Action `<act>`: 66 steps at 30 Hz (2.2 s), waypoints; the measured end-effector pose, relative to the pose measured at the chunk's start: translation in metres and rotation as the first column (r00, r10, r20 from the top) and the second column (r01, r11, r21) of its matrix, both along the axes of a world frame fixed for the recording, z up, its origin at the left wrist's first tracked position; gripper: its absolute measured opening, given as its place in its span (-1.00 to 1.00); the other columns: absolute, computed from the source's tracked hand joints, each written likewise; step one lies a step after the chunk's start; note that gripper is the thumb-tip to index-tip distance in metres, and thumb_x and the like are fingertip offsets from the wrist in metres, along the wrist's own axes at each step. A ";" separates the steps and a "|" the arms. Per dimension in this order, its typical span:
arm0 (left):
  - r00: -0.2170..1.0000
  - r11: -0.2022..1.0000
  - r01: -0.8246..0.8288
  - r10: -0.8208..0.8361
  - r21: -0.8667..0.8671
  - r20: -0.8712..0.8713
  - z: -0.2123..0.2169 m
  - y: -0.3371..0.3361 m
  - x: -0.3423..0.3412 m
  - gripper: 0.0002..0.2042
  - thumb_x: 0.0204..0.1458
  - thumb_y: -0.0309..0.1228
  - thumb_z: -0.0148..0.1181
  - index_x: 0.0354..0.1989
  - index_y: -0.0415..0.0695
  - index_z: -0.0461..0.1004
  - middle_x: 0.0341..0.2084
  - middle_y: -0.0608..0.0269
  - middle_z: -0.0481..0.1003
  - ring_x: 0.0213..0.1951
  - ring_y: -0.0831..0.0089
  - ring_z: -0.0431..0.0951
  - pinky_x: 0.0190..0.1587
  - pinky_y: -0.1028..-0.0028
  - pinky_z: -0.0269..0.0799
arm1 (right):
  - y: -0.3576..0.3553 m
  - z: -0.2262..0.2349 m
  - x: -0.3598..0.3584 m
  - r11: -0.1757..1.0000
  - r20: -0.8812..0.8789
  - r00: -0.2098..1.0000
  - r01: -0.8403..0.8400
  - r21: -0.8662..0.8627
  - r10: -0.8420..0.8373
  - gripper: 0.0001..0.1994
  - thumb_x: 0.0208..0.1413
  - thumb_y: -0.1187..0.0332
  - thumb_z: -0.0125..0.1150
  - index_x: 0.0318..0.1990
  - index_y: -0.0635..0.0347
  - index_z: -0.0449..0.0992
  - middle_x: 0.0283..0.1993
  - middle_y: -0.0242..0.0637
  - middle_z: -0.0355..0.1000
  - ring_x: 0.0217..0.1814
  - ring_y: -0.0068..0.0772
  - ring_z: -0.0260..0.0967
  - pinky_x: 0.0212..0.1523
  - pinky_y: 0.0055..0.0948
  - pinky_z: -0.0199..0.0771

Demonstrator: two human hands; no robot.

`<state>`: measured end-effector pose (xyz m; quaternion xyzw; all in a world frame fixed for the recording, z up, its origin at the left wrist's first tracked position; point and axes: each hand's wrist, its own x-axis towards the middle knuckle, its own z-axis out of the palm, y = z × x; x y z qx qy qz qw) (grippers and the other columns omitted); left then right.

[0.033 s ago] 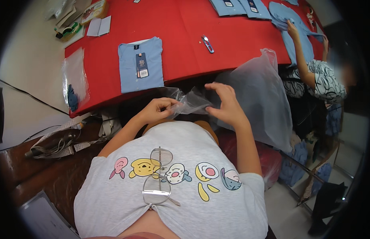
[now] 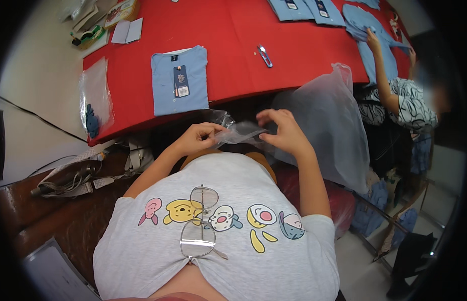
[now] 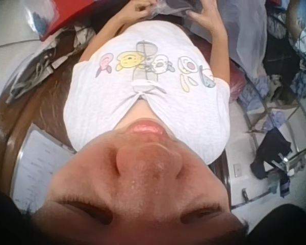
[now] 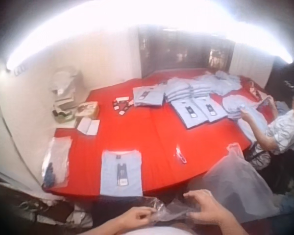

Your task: The person takes folded shirts from a table, places them into plastic bags, and removes excess air before sealing them.

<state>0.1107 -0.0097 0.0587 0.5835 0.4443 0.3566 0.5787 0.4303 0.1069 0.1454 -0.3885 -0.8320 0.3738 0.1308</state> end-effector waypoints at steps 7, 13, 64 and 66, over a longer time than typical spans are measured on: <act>0.916 0.867 -0.159 -0.048 -0.472 -0.398 -0.055 -0.064 -0.064 -0.72 -0.01 -0.48 0.49 -0.27 -0.15 0.44 -0.07 0.09 0.69 0.08 0.31 0.67 0.29 0.21 0.43 | -0.026 -0.090 -0.087 0.760 -0.235 0.970 -0.104 -0.642 -0.066 -0.92 0.37 0.45 0.24 -0.10 0.22 0.63 -0.22 -0.28 0.71 -0.18 -0.40 0.67 -0.12 -0.33 0.60; 0.752 0.935 -0.344 0.327 0.082 -0.573 -0.008 -0.089 -0.062 -0.04 -0.22 -0.29 0.69 0.47 0.02 0.35 0.24 0.10 0.53 0.40 0.07 0.46 0.59 -0.08 0.05 | -0.047 -0.120 -0.169 0.847 -0.100 0.854 -0.519 -0.117 0.510 -0.84 0.23 0.36 0.35 -0.05 0.01 0.69 -0.18 -0.19 0.68 -0.12 0.00 0.65 -0.09 -0.08 0.63; 0.350 0.674 -0.591 0.709 0.443 -0.612 -0.034 0.042 -0.194 -0.91 0.24 -0.39 0.31 -0.19 -0.13 0.64 -0.23 0.22 0.65 -0.09 0.13 0.65 0.11 0.08 0.44 | 0.062 -0.146 -0.219 0.957 -0.157 0.961 0.189 -0.220 -0.226 -0.88 0.21 0.50 0.42 -0.25 0.36 0.58 -0.28 -0.15 0.55 -0.29 -0.35 0.54 -0.24 -0.34 0.51; 0.337 0.685 -0.570 0.698 0.454 -0.631 -0.040 0.053 -0.191 -0.90 0.24 -0.39 0.31 -0.18 -0.12 0.64 -0.22 0.21 0.63 -0.08 0.12 0.65 0.14 0.07 0.42 | 0.060 -0.149 -0.220 0.944 -0.170 0.940 0.262 -0.200 -0.296 -0.87 0.22 0.49 0.42 -0.24 0.36 0.57 -0.29 -0.15 0.54 -0.30 -0.36 0.53 -0.24 -0.34 0.51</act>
